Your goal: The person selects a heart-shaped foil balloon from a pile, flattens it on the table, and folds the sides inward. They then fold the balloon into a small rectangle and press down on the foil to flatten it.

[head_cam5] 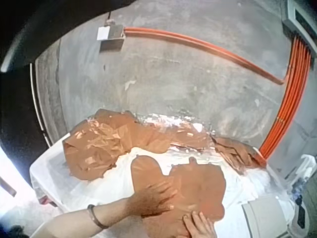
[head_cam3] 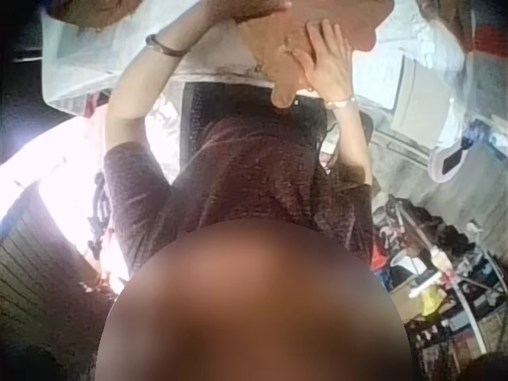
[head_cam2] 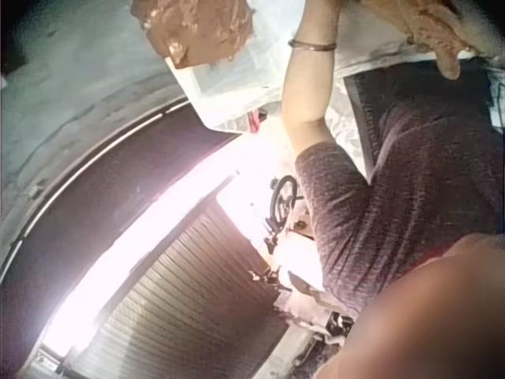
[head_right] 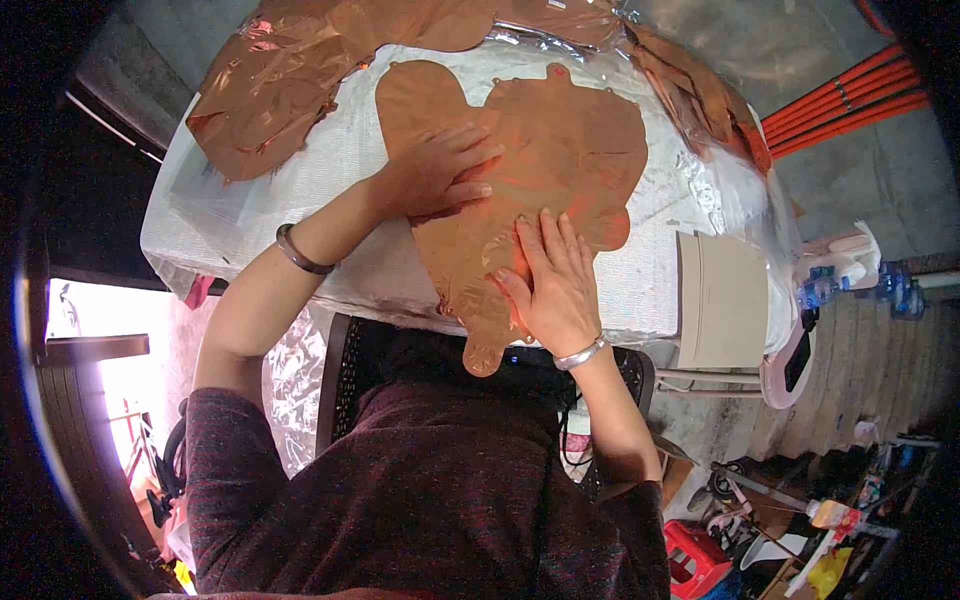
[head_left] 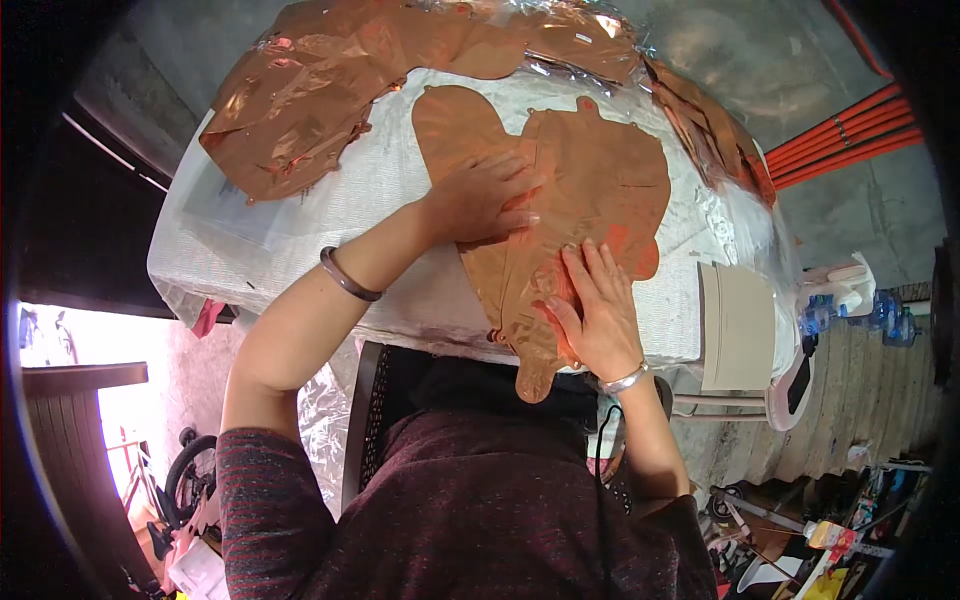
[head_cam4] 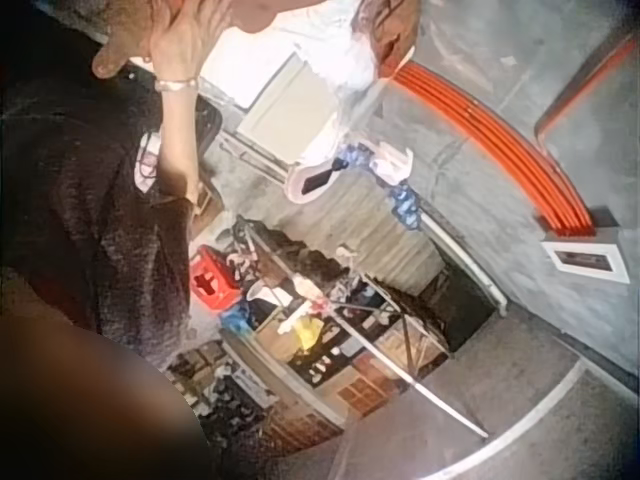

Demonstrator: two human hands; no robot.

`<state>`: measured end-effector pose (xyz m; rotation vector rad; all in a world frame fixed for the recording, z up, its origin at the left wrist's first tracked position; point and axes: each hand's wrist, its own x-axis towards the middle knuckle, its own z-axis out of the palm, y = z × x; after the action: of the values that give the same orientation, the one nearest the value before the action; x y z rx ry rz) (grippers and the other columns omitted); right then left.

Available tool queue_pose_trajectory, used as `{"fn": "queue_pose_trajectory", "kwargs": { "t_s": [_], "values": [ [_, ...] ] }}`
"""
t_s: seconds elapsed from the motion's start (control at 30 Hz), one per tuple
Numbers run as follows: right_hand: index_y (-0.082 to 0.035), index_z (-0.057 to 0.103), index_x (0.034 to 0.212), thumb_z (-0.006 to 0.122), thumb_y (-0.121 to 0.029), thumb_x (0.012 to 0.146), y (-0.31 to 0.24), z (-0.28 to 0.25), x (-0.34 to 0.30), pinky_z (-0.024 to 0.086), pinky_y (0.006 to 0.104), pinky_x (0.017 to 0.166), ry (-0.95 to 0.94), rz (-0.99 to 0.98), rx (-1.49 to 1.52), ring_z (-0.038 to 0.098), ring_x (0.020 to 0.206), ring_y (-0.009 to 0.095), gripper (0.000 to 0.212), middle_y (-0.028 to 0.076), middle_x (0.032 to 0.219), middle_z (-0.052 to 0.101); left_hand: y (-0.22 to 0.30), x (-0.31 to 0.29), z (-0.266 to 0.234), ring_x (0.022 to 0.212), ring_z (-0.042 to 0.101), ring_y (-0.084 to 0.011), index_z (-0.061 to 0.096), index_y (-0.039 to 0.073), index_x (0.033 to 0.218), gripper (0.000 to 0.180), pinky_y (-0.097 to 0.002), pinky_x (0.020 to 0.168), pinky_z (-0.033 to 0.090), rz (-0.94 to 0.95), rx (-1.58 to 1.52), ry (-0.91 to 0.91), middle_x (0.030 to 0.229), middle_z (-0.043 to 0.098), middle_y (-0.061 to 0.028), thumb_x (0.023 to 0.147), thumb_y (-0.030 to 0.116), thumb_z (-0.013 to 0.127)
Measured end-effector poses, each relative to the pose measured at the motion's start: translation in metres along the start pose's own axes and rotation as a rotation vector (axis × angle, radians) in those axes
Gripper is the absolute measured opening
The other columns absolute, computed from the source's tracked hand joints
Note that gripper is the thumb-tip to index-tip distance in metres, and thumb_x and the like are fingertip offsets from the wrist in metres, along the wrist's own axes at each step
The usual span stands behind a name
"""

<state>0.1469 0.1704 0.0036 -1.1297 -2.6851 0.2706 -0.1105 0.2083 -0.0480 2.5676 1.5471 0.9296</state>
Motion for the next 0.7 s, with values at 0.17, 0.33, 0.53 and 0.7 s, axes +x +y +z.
{"fn": "queue_pose_trajectory", "kwargs": {
  "t_s": [0.17,0.33,0.53,0.7],
  "values": [
    [-0.008,0.045,0.138,0.060,-0.035,0.087,0.0028,0.0025,0.0015,0.022,0.0488,0.111,-0.015,-0.017,0.016,0.030,0.136,0.039,0.059,0.020,0.145,0.036,0.0002,0.0000,0.0001,0.124,0.044,-0.0300,0.050,0.013,0.128,0.054,-0.0448,0.101,0.035,0.003,0.015,-0.005,0.130,0.048,-0.0151,0.086,0.046,0.057],
    [-0.008,0.044,0.138,0.060,-0.037,0.087,0.0028,0.0022,0.0027,0.020,0.0494,0.111,-0.033,-0.013,0.039,0.029,0.136,0.040,0.061,0.020,0.145,0.036,0.0013,-0.0010,-0.0006,0.124,0.043,-0.0301,0.050,0.014,0.128,0.054,-0.0452,0.101,0.036,0.005,0.023,-0.012,0.130,0.047,-0.0149,0.086,0.046,0.058],
    [-0.008,0.045,0.137,0.060,-0.038,0.087,0.0025,0.0038,0.0029,0.021,0.0500,0.111,-0.027,-0.027,0.036,0.030,0.136,0.039,0.061,0.020,0.145,0.037,0.0016,-0.0017,-0.0016,0.123,0.044,-0.0302,0.051,0.014,0.127,0.052,-0.0456,0.100,0.037,0.057,0.071,0.045,0.128,0.047,-0.0154,0.085,0.044,0.059],
    [-0.009,0.045,0.138,0.062,-0.031,0.086,0.0016,0.0036,0.0037,0.021,0.0485,0.112,-0.022,-0.015,0.011,0.029,0.137,0.037,0.059,0.018,0.146,0.037,0.0038,0.0018,-0.0087,0.128,0.040,-0.0361,0.048,0.011,0.134,0.056,-0.0453,0.105,0.033,-0.008,0.004,-0.116,0.137,0.042,-0.0217,0.088,0.042,0.059]
  ]
}}
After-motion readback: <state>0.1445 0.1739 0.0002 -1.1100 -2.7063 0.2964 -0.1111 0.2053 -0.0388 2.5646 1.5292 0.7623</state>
